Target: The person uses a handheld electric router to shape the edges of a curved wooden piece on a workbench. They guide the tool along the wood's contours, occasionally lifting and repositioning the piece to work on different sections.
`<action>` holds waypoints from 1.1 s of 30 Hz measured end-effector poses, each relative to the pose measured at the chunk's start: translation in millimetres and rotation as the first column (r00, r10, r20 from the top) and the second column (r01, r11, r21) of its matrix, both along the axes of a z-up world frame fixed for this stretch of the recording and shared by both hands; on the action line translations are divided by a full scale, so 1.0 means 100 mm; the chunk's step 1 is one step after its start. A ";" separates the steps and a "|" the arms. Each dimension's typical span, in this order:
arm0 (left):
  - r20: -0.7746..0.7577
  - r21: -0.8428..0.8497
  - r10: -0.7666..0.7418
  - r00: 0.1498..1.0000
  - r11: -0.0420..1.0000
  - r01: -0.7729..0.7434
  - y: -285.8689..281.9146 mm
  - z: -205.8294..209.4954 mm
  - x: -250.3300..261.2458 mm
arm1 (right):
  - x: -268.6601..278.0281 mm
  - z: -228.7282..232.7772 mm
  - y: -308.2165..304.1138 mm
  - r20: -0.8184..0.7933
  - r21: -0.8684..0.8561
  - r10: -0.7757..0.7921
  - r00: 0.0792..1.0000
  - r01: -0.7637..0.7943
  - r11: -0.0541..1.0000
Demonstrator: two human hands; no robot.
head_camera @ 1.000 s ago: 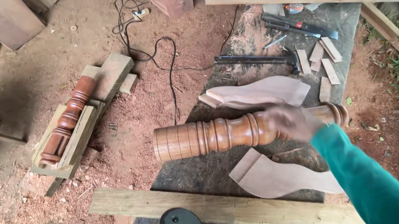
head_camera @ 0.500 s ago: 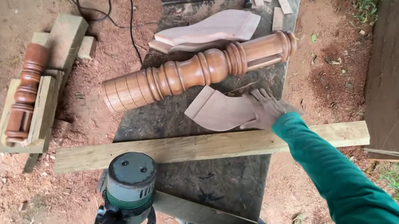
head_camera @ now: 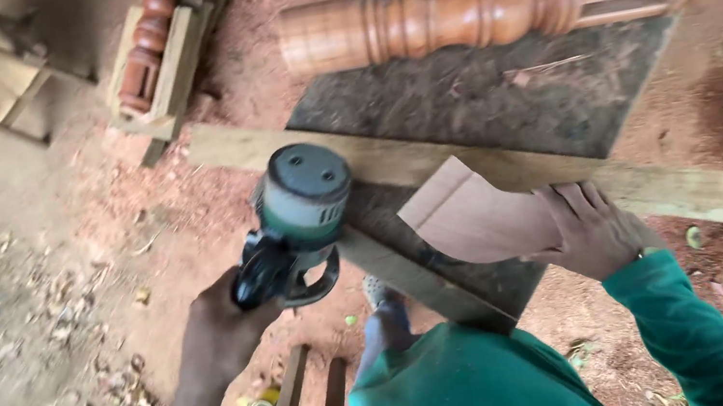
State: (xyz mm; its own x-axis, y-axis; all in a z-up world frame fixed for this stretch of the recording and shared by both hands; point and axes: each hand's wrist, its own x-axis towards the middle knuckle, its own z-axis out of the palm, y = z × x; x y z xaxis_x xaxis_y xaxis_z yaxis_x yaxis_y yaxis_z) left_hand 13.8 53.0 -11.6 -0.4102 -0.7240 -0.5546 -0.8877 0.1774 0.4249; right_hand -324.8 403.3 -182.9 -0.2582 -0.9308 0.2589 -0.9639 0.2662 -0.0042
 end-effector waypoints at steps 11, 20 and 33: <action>-0.022 0.081 0.034 0.999 0.996 -0.032 -0.06 0.10 -0.01 | 0.51 -0.39 0.41 0.967 0.187 -0.052 -0.250 0.554 0.811; 0.064 0.136 0.076 0.995 0.987 -0.084 -0.22 0.02 0.08 | 1.61 -0.36 -0.46 0.748 -0.035 0.619 -0.239 0.918 0.396; 0.095 0.122 0.052 0.994 0.991 -0.063 -0.36 -0.09 0.17 | 1.28 -0.04 -0.18 0.274 -0.296 -0.315 0.909 0.391 0.871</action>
State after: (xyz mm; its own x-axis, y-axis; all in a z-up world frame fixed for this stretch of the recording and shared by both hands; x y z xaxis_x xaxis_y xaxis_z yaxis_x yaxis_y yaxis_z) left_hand 30.5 16.6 -20.3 -0.3134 -0.6678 -0.6752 -0.9310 0.0758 0.3571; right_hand -196.4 385.4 -186.4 -0.6362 -0.6325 0.4418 -0.7713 0.5339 -0.3464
